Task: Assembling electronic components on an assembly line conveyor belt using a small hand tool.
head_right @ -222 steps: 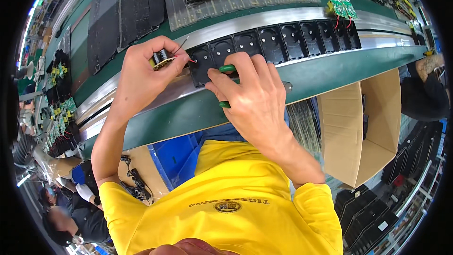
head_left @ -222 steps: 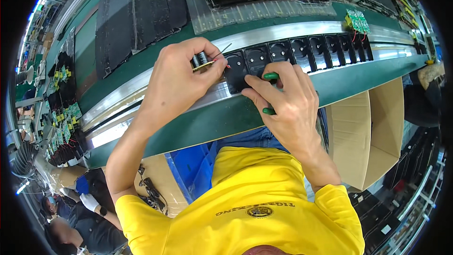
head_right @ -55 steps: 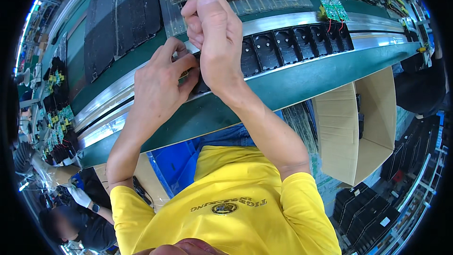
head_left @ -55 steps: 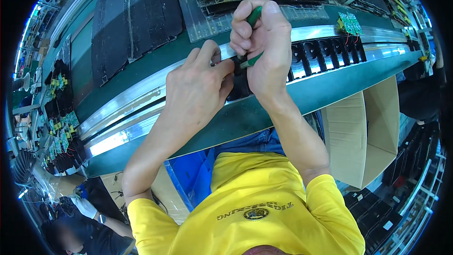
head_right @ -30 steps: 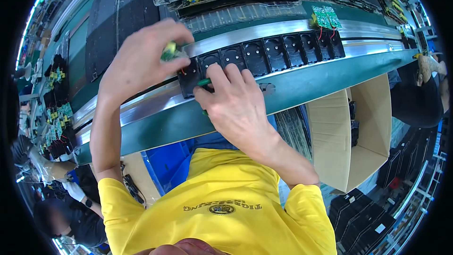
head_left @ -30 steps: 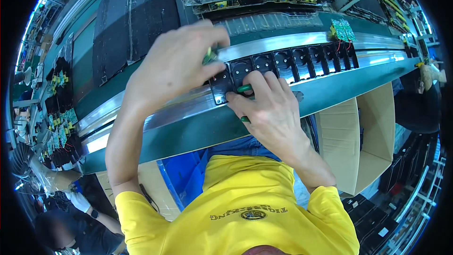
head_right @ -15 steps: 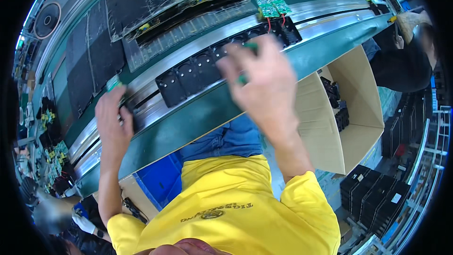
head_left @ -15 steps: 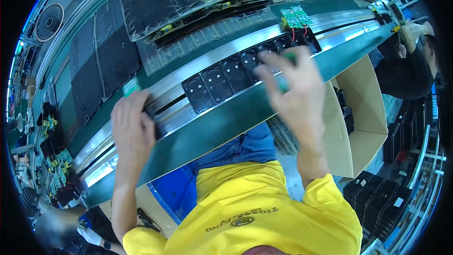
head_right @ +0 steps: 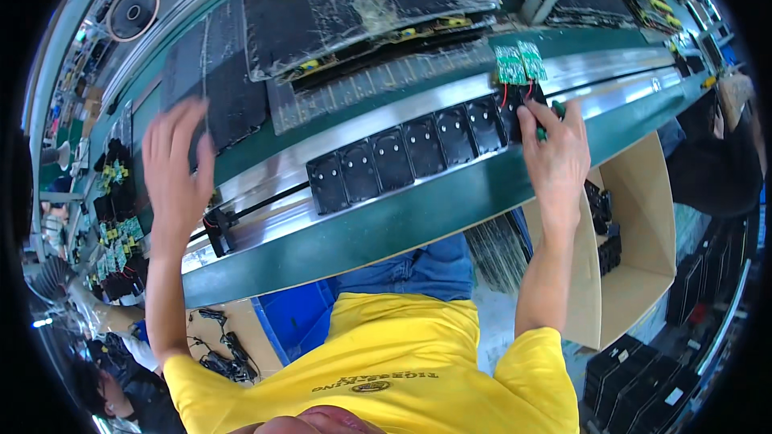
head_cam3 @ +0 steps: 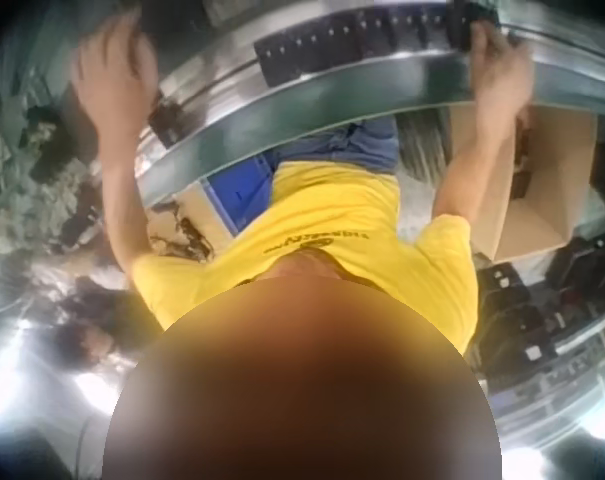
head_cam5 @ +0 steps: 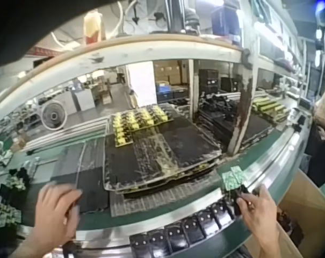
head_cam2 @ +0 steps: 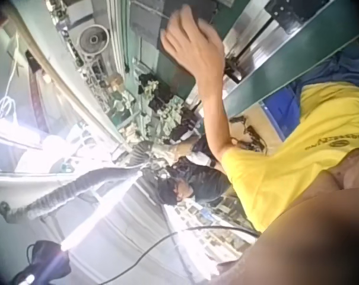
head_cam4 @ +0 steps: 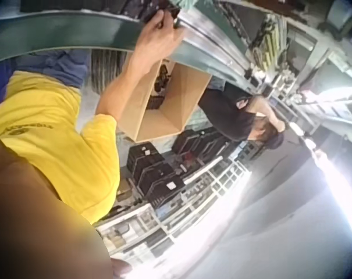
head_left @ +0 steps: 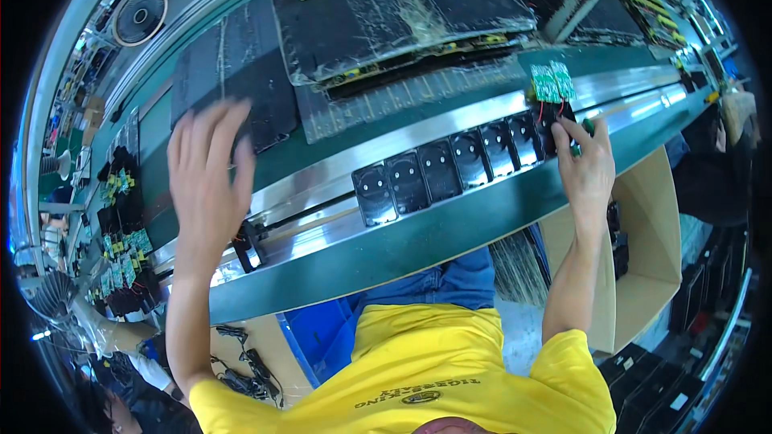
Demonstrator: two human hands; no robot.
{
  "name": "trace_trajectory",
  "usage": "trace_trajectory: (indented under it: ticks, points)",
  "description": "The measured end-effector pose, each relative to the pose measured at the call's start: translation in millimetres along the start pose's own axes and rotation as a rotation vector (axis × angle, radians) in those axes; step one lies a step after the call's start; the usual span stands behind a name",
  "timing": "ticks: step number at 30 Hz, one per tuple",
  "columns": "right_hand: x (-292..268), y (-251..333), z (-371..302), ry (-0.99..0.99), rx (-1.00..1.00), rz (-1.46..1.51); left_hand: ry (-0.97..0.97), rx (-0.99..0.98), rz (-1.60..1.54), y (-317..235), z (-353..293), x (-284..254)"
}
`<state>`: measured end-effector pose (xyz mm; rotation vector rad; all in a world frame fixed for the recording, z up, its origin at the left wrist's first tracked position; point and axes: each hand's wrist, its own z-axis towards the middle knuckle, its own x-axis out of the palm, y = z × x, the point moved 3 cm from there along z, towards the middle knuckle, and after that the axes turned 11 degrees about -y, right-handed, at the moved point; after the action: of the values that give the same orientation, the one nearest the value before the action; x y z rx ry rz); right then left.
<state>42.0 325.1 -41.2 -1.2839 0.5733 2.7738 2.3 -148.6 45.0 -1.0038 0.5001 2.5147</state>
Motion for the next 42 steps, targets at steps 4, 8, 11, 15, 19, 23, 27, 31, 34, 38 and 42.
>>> trace_trajectory:
  ticks: [4,8,11,15,19,23,27,31,34,38,42]
  points:
    - [-5,13,-8,-0.009,-0.083,-0.013,-0.178,-0.005,0.007,28,95,91]
    - [-10,28,-14,0.055,-0.111,0.054,-0.173,-0.096,0.051,53,157,182]
    - [-11,46,-19,0.095,-0.179,0.098,0.037,-0.236,-0.073,65,170,217]
    - [-27,59,-12,-0.008,-0.172,0.080,0.021,-0.204,-0.210,61,167,196]
    - [-41,103,-1,-0.017,-0.142,0.368,0.139,-0.321,-0.534,2,137,128]
    - [-37,147,7,0.074,-0.134,0.798,0.259,-0.317,-1.055,-79,91,36]
    - [-36,170,0,0.279,-0.139,1.124,0.233,-0.260,-1.078,-94,62,-3]
    - [-47,181,-19,0.231,-0.323,1.209,0.386,-0.318,-1.208,-92,43,-25]
    - [-48,183,-27,0.251,-0.289,1.220,0.449,-0.325,-1.368,-83,18,-14]
    - [-41,187,-36,0.331,-0.137,1.333,0.420,-0.378,-1.538,-83,0,-10]
    - [-29,205,-54,0.461,0.202,1.660,0.109,-0.593,-1.504,-77,-1,-30]
